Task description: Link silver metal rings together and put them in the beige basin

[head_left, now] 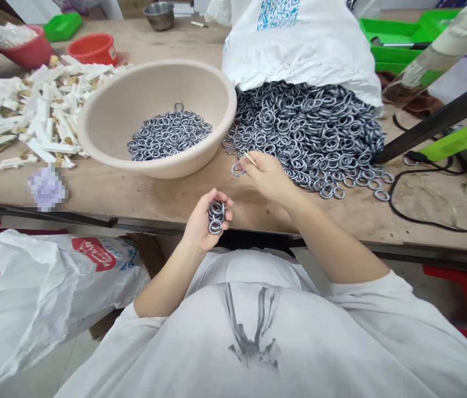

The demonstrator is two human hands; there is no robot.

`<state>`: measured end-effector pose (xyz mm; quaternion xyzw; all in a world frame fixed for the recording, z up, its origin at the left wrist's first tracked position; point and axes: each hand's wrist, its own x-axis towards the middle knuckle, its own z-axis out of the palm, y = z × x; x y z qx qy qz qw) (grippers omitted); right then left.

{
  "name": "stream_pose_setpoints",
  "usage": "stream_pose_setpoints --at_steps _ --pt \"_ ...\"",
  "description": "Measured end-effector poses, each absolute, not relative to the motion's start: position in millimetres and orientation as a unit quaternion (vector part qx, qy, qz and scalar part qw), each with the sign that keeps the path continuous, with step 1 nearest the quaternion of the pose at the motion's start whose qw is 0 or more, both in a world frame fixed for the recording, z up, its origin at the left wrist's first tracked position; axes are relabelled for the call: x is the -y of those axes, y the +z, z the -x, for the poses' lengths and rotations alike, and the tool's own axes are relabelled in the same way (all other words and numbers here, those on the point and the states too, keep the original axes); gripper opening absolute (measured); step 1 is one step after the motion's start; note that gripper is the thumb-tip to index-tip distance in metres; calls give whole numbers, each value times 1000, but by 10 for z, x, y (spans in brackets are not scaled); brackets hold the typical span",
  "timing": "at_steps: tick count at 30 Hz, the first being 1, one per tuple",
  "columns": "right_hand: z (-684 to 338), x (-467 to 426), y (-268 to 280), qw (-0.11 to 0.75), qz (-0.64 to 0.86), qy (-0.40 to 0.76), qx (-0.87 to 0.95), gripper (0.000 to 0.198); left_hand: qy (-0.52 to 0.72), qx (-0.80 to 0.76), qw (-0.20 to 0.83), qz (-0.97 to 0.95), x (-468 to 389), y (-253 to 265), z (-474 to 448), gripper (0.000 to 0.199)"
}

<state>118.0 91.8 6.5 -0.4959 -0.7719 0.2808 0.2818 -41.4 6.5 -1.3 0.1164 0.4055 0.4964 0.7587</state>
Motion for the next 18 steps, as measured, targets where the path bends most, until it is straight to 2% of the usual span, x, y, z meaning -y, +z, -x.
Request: stream_pose_setpoints --at_steps 3,6,9,14,18 --pt "-1249 -651 106 378 393 464 698 40 468 -382 788 -119 -76 3 324 29" --pt "-1244 -473 49 408 340 531 660 47 404 -341 842 -105 -63 28 261 36" --pt "-1236 -428 -52 434 325 516 664 47 359 -312 876 -81 -39 37 242 41" --pt "-1283 -433 -143 458 354 387 718 49 340 -301 886 -93 14 36 260 39" --pt "-1301 -365 -128 468 340 408 706 42 389 -315 852 -154 50 36 231 38"
